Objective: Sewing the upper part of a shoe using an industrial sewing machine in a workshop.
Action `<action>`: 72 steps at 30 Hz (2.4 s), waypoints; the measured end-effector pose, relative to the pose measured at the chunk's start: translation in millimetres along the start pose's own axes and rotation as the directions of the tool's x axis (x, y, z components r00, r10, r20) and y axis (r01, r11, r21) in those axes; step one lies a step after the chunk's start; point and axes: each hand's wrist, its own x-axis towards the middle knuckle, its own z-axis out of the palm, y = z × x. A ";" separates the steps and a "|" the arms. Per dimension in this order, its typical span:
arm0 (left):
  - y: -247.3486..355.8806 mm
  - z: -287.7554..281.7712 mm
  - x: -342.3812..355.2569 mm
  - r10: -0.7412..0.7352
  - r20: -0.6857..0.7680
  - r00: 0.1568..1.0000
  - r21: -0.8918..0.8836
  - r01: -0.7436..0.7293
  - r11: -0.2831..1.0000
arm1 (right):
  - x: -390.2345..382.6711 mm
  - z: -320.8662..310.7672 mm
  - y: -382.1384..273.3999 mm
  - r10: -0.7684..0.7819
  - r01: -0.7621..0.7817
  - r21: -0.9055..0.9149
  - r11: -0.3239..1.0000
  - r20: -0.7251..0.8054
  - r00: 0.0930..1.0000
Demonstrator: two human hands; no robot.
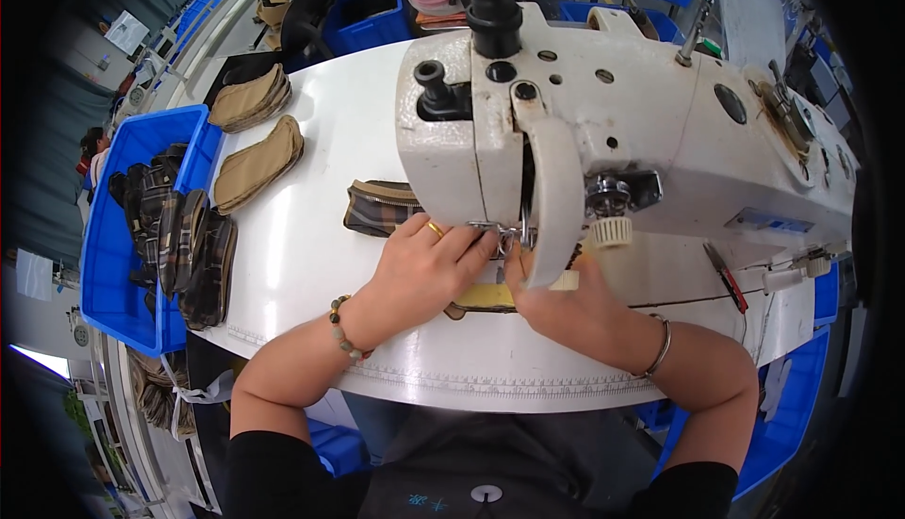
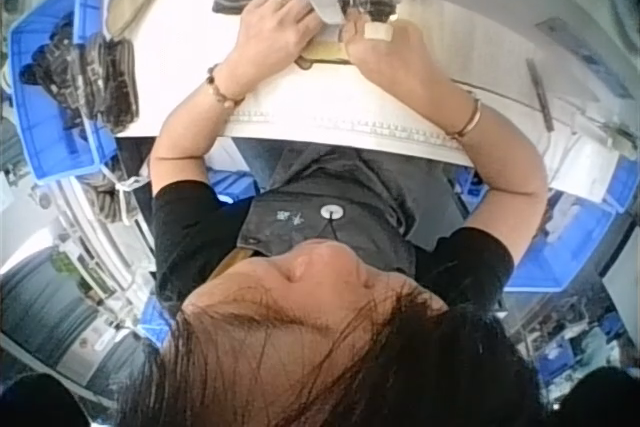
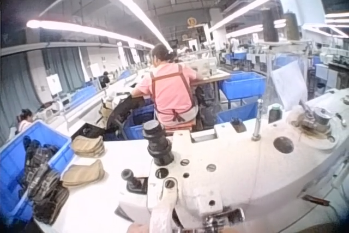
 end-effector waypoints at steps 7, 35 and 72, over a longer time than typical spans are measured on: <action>-6.9 7.0 -21.7 0.036 -0.109 0.993 0.035 -0.032 0.999 | 32.9 -46.8 -7.2 0.203 -0.157 -0.208 0.965 0.221 0.954; 158.1 83.6 -206.9 -0.162 0.552 0.818 -0.117 0.268 0.956 | -300.6 -328.4 -160.6 0.840 -0.950 0.207 -0.233 -0.450 -0.304; -207.3 -36.6 -140.2 -0.736 -0.199 0.647 0.161 0.763 0.626 | 43.3 -94.1 -23.8 -0.218 0.200 0.339 0.919 0.014 0.976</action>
